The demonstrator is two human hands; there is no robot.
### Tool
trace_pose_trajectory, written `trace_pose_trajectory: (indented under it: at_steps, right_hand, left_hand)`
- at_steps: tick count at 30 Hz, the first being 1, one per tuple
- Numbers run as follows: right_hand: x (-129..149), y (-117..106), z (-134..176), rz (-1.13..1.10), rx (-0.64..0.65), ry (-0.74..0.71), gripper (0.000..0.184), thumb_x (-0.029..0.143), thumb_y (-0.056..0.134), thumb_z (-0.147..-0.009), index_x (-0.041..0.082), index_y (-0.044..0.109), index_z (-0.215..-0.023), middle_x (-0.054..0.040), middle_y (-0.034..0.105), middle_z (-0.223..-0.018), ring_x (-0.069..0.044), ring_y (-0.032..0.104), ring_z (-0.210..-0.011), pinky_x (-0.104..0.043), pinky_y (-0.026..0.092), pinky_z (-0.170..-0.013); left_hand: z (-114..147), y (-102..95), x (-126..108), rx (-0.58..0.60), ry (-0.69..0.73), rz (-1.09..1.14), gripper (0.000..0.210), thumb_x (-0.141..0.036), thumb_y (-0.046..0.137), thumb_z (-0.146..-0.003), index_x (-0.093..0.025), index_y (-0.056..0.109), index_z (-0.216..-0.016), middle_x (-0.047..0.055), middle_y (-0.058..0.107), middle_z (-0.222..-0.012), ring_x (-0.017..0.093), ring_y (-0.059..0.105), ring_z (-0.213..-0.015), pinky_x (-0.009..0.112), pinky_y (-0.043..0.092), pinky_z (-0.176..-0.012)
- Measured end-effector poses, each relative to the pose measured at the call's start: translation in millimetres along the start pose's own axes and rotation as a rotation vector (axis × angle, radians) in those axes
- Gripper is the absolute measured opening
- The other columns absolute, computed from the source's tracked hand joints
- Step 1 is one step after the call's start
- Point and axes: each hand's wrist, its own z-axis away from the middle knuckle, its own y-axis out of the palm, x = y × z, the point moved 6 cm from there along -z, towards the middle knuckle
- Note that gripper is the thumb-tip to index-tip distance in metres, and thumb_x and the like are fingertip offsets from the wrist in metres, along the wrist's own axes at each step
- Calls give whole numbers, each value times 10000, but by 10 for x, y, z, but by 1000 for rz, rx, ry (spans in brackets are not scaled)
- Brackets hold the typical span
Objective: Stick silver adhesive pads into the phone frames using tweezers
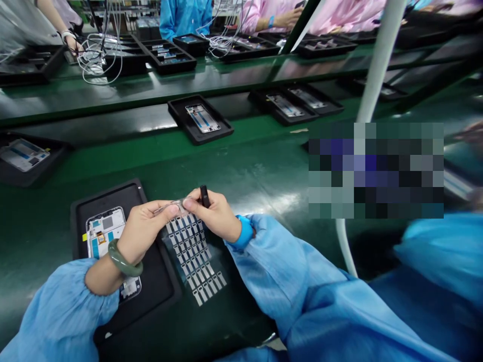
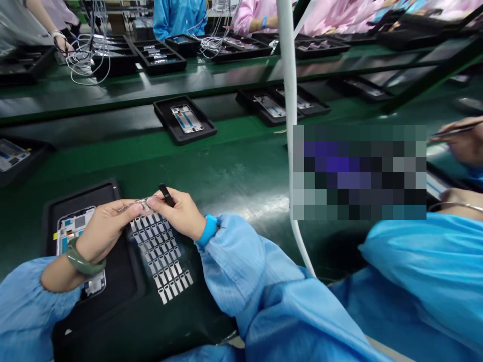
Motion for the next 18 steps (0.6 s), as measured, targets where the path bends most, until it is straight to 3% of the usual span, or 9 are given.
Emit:
trace_pose_trajectory:
  at_steps: [12, 18]
  right_hand:
    - [79, 9, 16, 57, 105, -46, 231, 404, 605, -809, 179, 591, -761, -2, 607, -735, -130, 571, -718, -285, 466, -718]
    - [101, -24, 39, 225, 141, -126, 180, 352, 558, -847, 179, 583, -804, 0, 569, -739, -117, 532, -686, -267, 447, -670]
  left_hand:
    - [19, -2, 24, 38, -77, 110, 259, -325, 728, -707, -136, 706, -882, 70, 718, -888, 176, 644, -870, 302, 471, -874]
    - [-16, 14, 2, 140, -133, 61, 297, -364, 711, -712, -133, 718, -898, 90, 715, -908, 216, 633, -927, 373, 440, -936]
